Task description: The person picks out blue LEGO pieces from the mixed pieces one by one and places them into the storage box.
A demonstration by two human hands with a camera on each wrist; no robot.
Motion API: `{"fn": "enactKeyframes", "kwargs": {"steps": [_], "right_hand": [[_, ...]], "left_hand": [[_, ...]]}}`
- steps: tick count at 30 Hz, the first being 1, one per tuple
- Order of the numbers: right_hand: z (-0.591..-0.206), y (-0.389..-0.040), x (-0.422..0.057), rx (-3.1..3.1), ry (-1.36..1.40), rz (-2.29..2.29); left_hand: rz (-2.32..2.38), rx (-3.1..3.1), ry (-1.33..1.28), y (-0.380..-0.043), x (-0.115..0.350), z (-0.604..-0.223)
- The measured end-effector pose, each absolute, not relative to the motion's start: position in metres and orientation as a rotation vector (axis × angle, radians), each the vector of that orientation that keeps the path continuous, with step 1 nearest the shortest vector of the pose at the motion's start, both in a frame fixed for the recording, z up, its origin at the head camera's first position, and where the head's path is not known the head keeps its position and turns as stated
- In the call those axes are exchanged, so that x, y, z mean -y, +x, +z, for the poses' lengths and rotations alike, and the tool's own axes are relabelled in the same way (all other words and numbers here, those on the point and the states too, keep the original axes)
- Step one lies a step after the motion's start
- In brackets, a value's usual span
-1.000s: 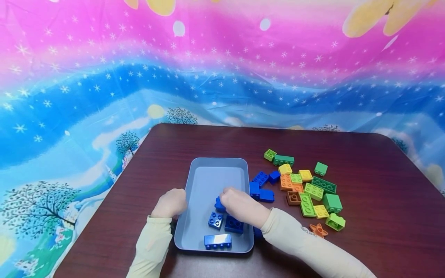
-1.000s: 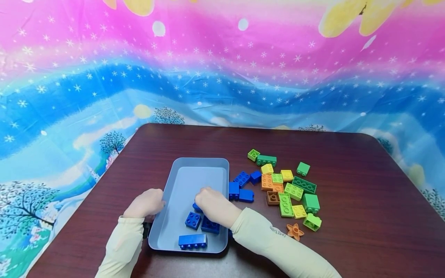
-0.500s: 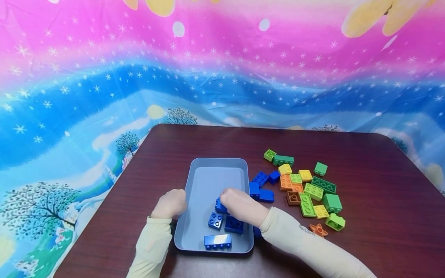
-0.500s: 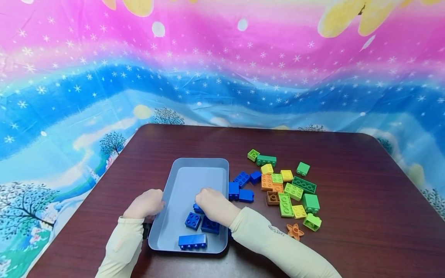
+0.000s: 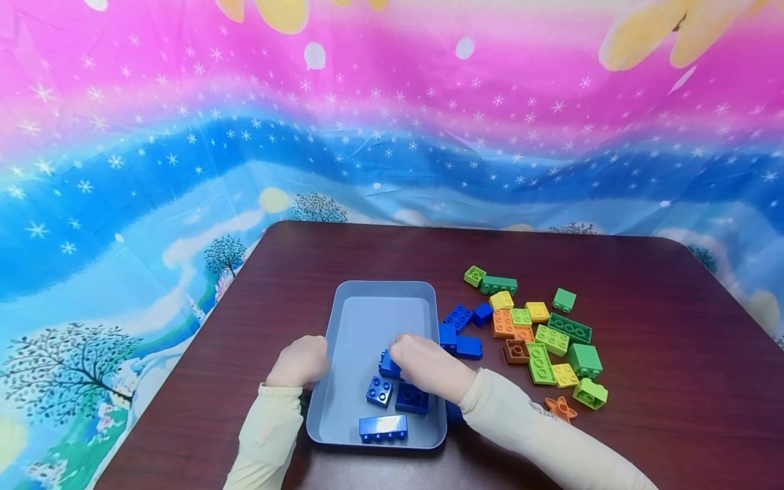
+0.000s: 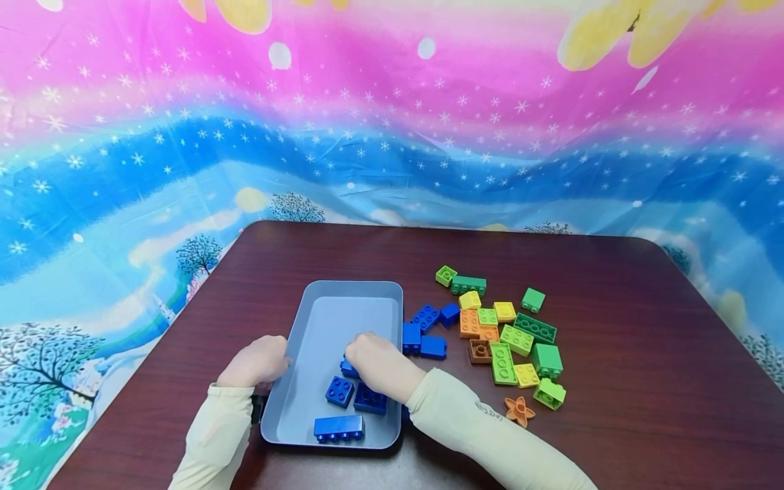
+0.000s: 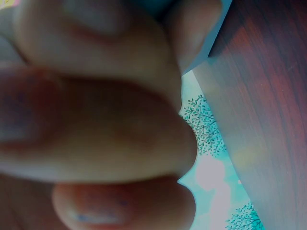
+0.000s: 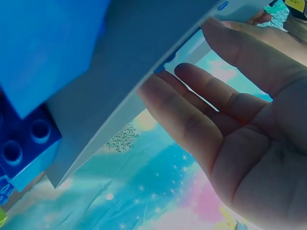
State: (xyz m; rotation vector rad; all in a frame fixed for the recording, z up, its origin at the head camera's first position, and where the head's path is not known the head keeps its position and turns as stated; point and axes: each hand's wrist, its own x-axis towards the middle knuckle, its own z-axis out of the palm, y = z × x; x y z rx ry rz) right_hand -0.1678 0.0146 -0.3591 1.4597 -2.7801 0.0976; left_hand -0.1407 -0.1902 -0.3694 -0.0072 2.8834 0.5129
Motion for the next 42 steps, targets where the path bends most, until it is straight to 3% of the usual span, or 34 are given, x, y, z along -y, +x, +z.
{"fn": "enactKeyframes", "kwargs": {"steps": [42], "right_hand": [[-0.345, -0.160, -0.050, 2.915, 1.216, 0.333]], "left_hand": [[0.525, -2.877, -0.033, -0.142, 0.190, -0.370]]}}
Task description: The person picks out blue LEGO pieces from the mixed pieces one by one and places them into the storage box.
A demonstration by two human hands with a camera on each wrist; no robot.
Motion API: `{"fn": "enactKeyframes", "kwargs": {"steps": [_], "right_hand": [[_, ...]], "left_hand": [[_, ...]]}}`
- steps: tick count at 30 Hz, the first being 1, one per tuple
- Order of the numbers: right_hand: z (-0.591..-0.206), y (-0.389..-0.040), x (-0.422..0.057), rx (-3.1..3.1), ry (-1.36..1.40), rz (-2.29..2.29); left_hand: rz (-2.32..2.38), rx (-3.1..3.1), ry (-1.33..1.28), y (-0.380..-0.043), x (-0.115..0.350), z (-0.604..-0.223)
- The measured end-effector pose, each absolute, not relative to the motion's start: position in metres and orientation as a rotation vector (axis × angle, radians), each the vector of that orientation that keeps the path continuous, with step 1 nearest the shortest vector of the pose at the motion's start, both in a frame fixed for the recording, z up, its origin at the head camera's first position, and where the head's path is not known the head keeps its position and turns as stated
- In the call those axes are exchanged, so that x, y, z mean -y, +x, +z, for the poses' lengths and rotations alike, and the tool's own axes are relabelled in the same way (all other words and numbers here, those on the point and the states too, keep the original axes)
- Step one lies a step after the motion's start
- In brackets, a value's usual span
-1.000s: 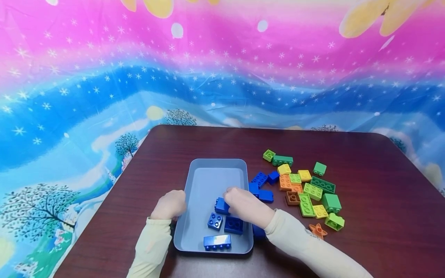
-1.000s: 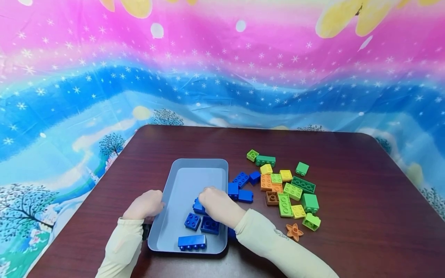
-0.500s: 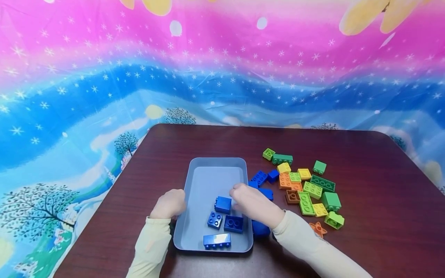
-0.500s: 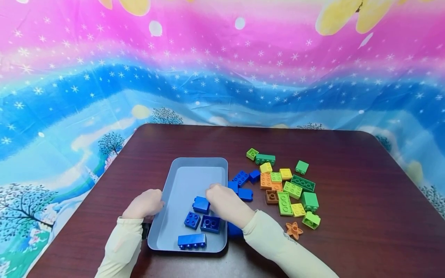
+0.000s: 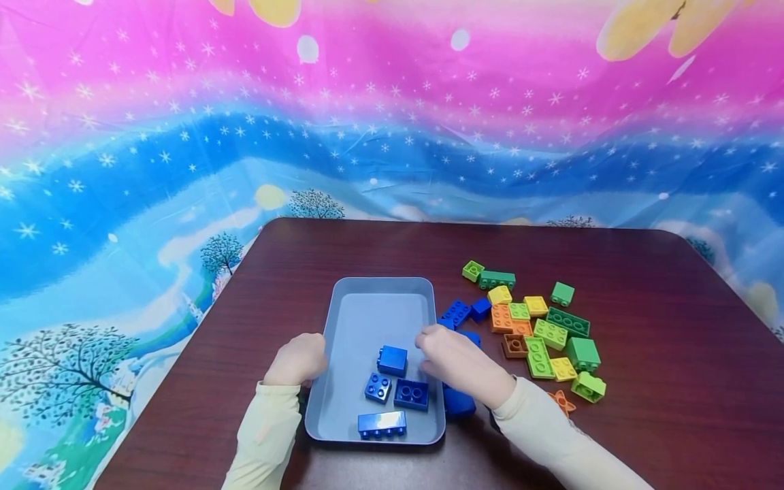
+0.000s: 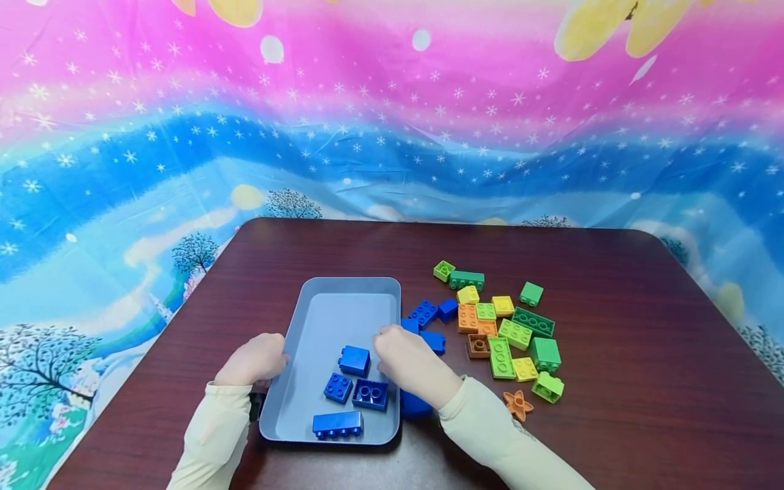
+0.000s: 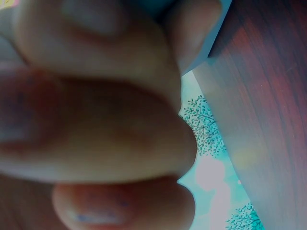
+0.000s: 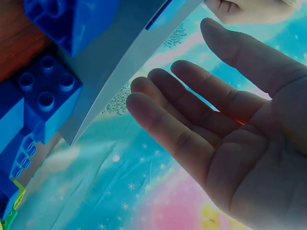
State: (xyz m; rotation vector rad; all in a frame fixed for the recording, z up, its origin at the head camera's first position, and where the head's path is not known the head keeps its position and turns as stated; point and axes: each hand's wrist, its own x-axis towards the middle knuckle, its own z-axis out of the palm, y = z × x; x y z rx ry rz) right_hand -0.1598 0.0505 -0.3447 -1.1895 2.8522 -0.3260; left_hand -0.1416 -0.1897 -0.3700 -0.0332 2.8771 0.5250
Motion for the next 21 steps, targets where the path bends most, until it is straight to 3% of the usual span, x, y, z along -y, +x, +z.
{"fn": "enactKeyframes", "kwargs": {"steps": [21], "right_hand": [[-0.339, -0.151, -0.073, -2.805, -1.164, -0.387]], "left_hand": [[0.501, -2.861, -0.033, -0.142, 0.189, -0.368]]}}
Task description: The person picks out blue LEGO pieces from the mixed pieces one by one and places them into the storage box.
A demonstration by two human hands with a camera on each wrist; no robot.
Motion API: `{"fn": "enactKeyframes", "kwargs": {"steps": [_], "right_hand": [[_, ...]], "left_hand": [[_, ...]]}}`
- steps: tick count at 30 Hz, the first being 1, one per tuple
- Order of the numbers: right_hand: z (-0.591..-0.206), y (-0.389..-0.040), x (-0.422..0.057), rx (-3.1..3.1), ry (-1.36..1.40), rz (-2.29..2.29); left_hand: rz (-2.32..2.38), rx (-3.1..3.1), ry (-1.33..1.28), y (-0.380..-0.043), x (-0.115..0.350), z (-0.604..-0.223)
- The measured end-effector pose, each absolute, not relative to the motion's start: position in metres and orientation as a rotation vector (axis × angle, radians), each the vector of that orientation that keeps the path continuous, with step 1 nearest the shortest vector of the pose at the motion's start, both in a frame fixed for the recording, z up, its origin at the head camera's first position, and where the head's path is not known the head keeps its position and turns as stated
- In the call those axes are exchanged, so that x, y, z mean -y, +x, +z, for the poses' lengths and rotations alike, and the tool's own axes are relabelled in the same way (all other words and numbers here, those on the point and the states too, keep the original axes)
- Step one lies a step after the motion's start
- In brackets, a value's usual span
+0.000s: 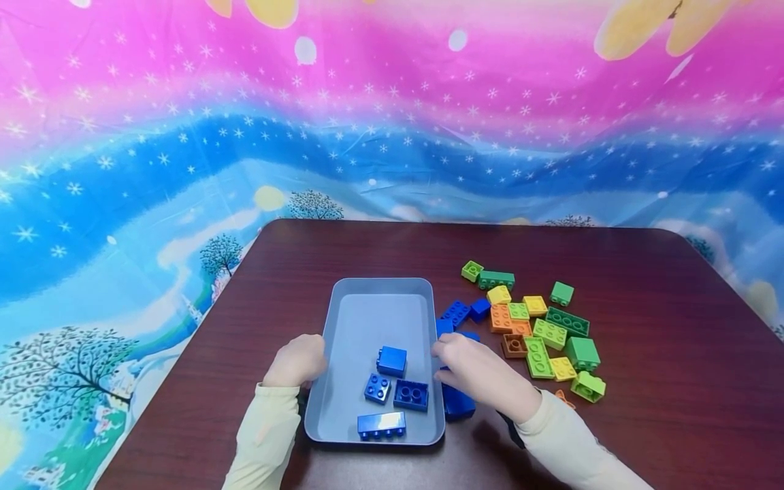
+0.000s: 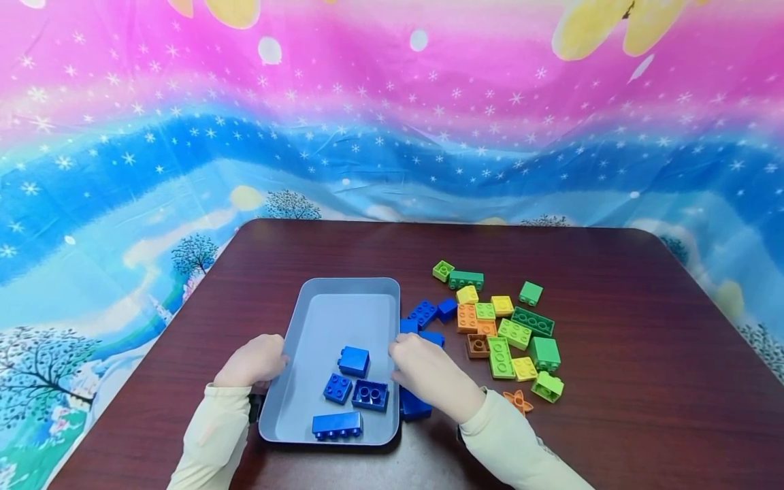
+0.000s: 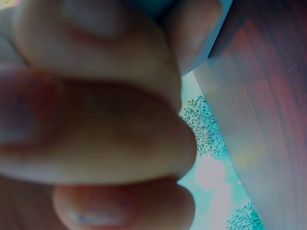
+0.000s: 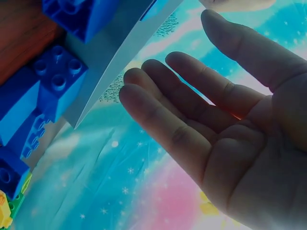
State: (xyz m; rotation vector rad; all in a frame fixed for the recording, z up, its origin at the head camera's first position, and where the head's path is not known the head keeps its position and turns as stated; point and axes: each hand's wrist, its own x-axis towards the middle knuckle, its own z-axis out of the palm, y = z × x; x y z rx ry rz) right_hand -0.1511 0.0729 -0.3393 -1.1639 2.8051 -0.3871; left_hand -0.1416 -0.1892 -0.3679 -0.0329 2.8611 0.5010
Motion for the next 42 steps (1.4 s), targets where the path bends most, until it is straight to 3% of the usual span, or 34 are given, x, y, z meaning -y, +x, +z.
{"fn": "enactKeyframes", "kwargs": {"steps": [42], "right_hand": [[-0.349, -0.145, -0.088, -2.666, -1.094, -0.214]], "left_hand": [[0.511, -2.853, -0.017, -0.143, 0.191, -0.368]]}}
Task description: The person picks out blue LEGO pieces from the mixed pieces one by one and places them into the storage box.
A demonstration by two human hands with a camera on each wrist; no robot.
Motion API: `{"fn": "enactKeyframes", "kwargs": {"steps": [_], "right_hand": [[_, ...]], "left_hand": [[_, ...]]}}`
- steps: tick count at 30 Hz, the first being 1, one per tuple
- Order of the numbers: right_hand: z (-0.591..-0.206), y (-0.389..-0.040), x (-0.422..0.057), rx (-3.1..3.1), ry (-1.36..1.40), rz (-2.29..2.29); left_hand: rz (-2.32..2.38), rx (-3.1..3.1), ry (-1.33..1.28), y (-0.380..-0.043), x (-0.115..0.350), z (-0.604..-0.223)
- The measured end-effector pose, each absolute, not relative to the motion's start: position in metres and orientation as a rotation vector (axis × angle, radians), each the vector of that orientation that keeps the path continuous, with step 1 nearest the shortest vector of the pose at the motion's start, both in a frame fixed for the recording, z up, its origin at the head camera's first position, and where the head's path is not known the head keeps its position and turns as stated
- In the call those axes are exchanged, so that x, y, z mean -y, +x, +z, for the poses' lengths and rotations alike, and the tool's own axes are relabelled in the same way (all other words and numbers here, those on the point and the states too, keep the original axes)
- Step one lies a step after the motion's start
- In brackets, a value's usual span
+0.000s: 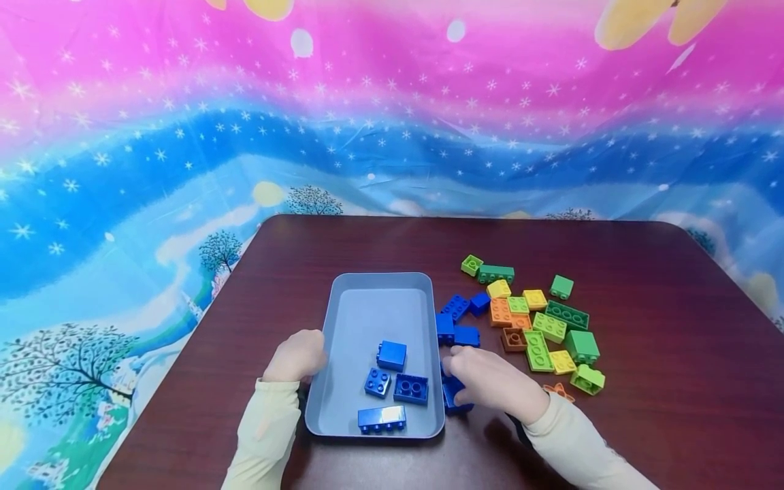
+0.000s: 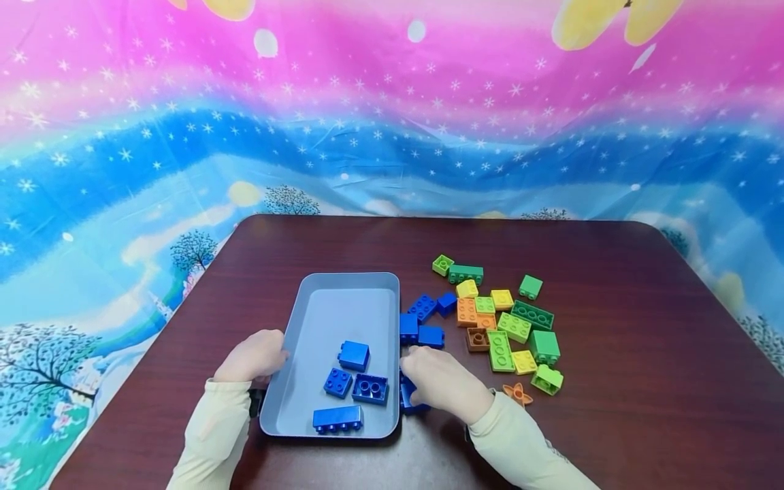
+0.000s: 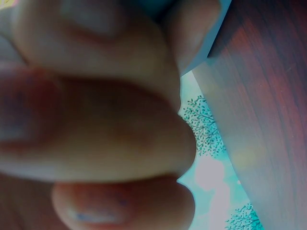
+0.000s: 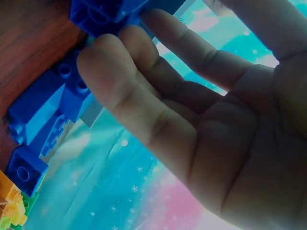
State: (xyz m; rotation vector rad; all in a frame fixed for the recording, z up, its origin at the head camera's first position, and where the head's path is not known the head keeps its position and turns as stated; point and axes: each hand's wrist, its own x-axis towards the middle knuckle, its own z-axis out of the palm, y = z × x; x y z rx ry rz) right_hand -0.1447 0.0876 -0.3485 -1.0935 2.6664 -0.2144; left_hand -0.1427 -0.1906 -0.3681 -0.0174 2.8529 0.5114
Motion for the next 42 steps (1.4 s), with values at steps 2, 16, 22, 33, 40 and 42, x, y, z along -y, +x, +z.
{"fn": "enactKeyframes", "kwargs": {"steps": [2, 16, 22, 33, 40, 42], "right_hand": [[-0.3498, -0.1444, -0.0877, -2.659, -1.081, -0.213], [-0.3496, -0.1406, -0.0891, -2.633, -1.087, -0.180], [-0.3517, -0.1392, -0.0897, -2.625, -1.139, -0.166], [-0.3545, -0.1375, -0.0885, -2.627, -1.141, -0.163], [-0.3549, -0.1385, -0.0889, -2.619, -1.160, -0.130], [-0.3549, -0.1388, -0.0897, -2.631, -1.185, -0.115]], "left_hand": [[0.506, -2.853, -0.017, -0.1429, 0.1904, -0.3680], [0.515, -2.848, -0.015, -0.1426, 0.1906, -0.3659], [0.520, -2.845, -0.010, -0.1426, 0.1911, -0.3658], [0.527, -2.840, -0.011, -0.1421, 0.1914, -0.3665], [0.526, -2.841, -0.018, -0.1428, 0.1917, -0.3683], [0.526, -2.840, -0.022, -0.1428, 0.1919, -0.3692]]}}
